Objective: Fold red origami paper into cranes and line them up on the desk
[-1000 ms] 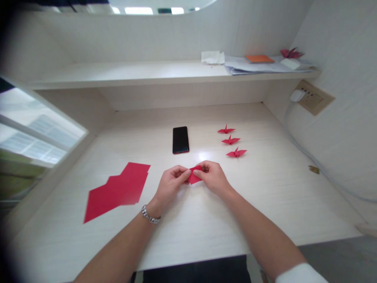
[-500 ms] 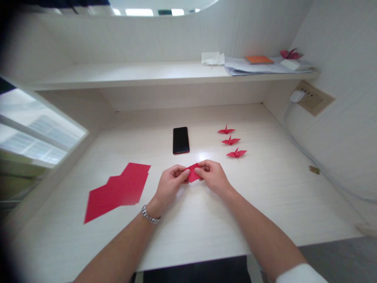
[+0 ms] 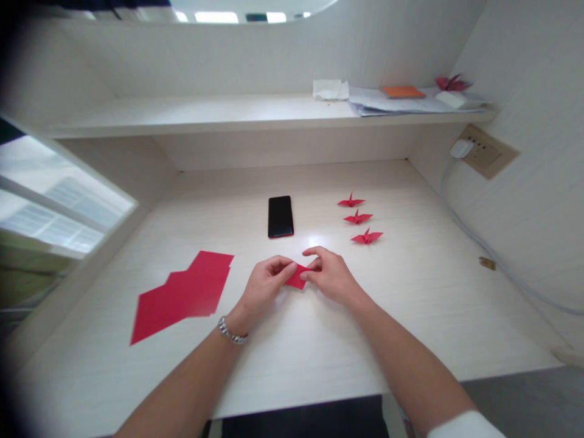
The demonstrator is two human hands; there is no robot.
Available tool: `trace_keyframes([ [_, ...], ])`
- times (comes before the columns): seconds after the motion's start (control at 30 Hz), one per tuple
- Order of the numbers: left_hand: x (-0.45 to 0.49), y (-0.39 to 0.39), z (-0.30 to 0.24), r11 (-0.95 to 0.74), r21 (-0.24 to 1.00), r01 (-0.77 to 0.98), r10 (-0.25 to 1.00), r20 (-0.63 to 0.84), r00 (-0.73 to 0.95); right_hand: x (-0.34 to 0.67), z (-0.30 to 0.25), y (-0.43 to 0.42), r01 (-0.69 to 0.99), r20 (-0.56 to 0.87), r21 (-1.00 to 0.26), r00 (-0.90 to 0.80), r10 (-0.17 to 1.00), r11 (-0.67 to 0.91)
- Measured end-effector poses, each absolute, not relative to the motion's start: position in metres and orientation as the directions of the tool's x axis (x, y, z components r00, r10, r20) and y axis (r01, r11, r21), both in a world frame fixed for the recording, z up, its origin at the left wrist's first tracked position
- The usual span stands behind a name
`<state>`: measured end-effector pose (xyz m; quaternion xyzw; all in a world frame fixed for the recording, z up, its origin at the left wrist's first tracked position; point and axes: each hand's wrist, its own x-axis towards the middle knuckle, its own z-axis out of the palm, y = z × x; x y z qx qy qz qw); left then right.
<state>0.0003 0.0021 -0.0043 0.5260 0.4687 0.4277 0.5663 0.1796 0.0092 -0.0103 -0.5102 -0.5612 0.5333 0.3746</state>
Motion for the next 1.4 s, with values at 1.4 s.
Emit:
trace_keyframes([
  [1.4,-0.011,0.007,0.002,0.267,0.942,-0.205,0.946,-0.215,0.242,0.176,-0.006,0.007,-0.121,-0.228,-0.959,-0.211,0.950,-0.257],
])
